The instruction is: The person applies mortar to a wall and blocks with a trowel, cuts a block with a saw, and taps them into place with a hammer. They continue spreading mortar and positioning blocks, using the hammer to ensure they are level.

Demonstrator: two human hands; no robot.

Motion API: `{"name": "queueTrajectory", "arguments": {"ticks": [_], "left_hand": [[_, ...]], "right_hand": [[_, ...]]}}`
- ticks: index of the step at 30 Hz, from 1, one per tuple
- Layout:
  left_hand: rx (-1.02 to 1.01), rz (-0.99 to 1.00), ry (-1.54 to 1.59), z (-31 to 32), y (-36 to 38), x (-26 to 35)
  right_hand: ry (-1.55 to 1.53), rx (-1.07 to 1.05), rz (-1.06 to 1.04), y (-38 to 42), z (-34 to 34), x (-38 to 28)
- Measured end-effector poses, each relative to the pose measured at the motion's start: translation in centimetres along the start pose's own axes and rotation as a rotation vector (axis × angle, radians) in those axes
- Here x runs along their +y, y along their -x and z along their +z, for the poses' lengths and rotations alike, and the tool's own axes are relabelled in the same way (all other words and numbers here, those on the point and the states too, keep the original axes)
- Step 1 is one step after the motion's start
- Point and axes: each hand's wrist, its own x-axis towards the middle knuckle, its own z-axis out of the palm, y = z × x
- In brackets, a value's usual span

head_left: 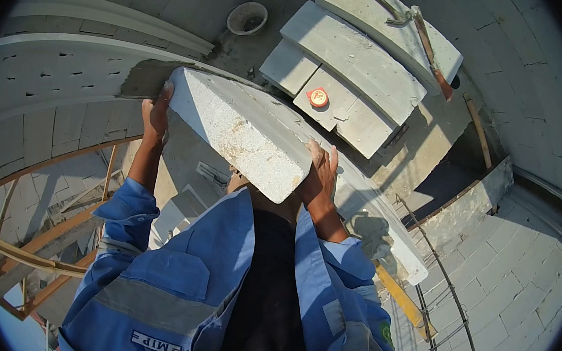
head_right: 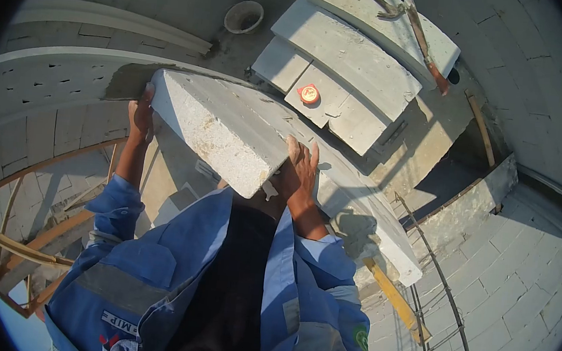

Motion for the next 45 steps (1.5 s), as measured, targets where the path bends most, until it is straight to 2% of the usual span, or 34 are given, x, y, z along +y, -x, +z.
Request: {"name": "queueTrajectory", "arguments": {"ticks": [7, 9, 14, 25, 27, 30, 33, 38, 41, 42, 44, 45], "left_hand": [[-0.002, -0.027, 0.069, 0.8, 0.4, 0.9], [0.015, 0.026, 0.060, 1.1, 0.3, 1.1], [0.017, 0.010, 0.043, 1.3, 0.6, 1.1], [0.028, 0.016, 0.076, 1.6, 0.4, 1.2], [0.016, 0.101, 0.065, 1.8, 0.5, 1.4], [0.010, 0.106, 0.021, 1.6, 0.5, 1.3], [-0.010, 0.016, 0.039, 1.2, 0.6, 1.1], [0.049, 0.039, 0.088, 1.5, 0.7, 0.8], [0.041, 0.043, 0.045, 1.5, 0.6, 0.9], [0.054, 0.031, 0.021, 1.3, 0.7, 1.0], [0.044, 0.022, 0.030, 1.2, 0.8, 0.9], [0.041, 0.004, 0.033, 1.0, 0.8, 0.7]], "right_hand": [[0.044, -0.045, 0.165, 0.1, -1.8, -1.1], [0.033, -0.060, 0.202, 0.0, -2.2, -1.2], [0.153, -0.122, 0.137, 0.0, -1.6, -0.9], [0.114, -0.132, 0.058, -0.3, -1.1, -0.1], [0.102, -0.133, 0.036, -0.4, -1.1, 0.2], [0.082, -0.113, 0.003, -0.6, -1.1, 0.3], [0.064, -0.126, -0.003, -0.6, -1.2, 0.3], [0.101, -0.137, 0.010, -0.6, -1.6, 0.2], [0.011, -0.368, 0.011, -0.7, -4.6, 0.4], [0.017, -0.357, 0.014, -1.6, -5.7, 0.8], [-0.097, -0.590, 0.013, -3.4, -8.2, 2.9], [-0.034, -0.556, 0.006, -4.8, -9.1, 4.6]]}}
